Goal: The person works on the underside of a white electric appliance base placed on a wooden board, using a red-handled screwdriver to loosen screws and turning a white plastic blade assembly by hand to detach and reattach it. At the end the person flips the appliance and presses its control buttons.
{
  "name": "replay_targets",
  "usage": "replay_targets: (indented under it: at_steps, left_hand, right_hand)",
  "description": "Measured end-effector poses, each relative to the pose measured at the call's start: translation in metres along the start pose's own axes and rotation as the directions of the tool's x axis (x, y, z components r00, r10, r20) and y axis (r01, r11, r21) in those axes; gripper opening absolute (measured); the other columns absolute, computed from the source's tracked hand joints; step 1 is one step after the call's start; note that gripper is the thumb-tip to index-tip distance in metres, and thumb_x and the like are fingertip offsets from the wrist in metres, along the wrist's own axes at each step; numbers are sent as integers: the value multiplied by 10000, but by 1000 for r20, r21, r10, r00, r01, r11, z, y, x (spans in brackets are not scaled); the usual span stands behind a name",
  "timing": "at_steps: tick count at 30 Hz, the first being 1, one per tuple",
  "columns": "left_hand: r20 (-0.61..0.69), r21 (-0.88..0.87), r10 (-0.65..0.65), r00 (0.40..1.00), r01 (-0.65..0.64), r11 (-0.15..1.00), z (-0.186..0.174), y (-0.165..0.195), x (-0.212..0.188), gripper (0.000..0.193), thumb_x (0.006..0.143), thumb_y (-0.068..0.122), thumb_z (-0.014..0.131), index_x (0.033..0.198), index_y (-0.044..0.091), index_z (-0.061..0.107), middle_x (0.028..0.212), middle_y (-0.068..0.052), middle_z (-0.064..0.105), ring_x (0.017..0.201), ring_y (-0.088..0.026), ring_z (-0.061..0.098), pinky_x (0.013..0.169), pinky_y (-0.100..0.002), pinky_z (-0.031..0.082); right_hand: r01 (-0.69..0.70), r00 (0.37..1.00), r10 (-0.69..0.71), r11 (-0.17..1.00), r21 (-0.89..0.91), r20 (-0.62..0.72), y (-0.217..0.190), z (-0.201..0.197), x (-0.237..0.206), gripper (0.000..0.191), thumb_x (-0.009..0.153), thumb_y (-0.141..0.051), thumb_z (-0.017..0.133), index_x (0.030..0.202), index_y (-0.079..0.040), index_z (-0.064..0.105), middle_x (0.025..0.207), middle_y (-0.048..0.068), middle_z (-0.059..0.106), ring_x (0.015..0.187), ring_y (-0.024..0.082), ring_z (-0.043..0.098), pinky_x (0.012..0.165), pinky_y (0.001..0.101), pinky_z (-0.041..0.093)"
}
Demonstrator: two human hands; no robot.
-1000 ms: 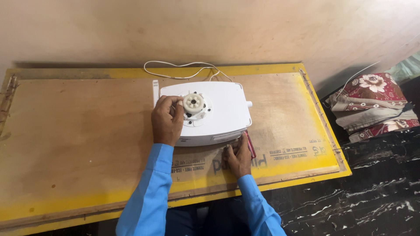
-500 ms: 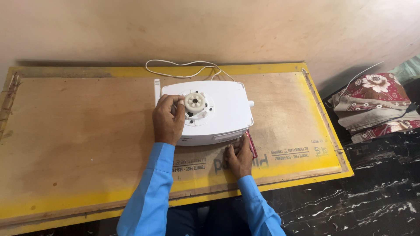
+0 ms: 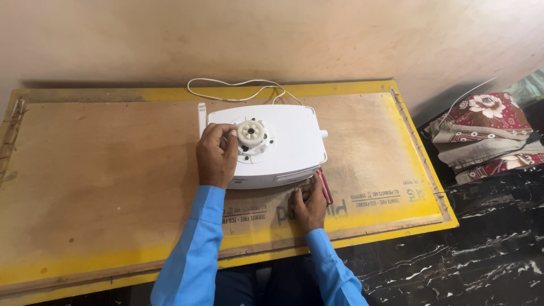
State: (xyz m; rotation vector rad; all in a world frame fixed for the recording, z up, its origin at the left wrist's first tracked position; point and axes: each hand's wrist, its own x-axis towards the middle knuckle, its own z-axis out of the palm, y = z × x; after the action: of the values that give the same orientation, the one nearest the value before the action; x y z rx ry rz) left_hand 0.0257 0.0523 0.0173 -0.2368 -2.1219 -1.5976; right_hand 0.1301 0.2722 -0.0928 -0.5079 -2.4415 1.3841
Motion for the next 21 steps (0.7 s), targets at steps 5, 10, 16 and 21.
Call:
replay_targets:
  at_steps: [5, 10, 16, 21]
  left_hand:
    - [-2, -3, -6, 1000, 6, 1000, 0, 0, -1, 88, 927, 18, 661, 989, -3, 720, 871, -62, 637, 587, -123, 517, 572, -302, 460]
    - [-4, -4, -8, 1000, 8, 1000, 0, 1, -1, 78, 927, 25, 664, 979, -4, 713, 872, -60, 639, 585, -116, 532, 569, -299, 467]
    - [-6, -15, 10, 1000, -10, 1000, -1, 2, -1, 63, 940, 27, 663, 975, -4, 705, 883, -60, 643, 602, -112, 554, 578, -295, 478]
    - [3, -9, -23, 1000, 23, 1000, -1, 1, -1, 74, 934, 23, 660, 980, -5, 711, 867, -64, 636, 582, -120, 531, 565, -302, 463]
  right_hand:
    - [23, 1000, -23, 1000, 6, -3, 1, -1, -1, 699, 911, -49, 656, 1540, -42, 351, 882, 74, 685, 688, 141, 684, 619, 303, 604]
    - [-1, 1000, 1, 1000, 15, 5, 0, 0, -2, 675, 920, -57, 652, 1529, -48, 362, 873, 68, 686, 687, 138, 703, 606, 301, 613]
    - [-6, 1000, 6, 999, 41, -2, 4, 2, -2, 682, 915, -49, 653, 1534, -53, 366, 845, 63, 681, 667, 137, 691, 592, 300, 597]
    - [37, 999, -37, 999, 15, -20, 10, 4, -2, 685, 913, -48, 660, 1533, -45, 369, 862, 59, 686, 682, 127, 683, 637, 295, 592]
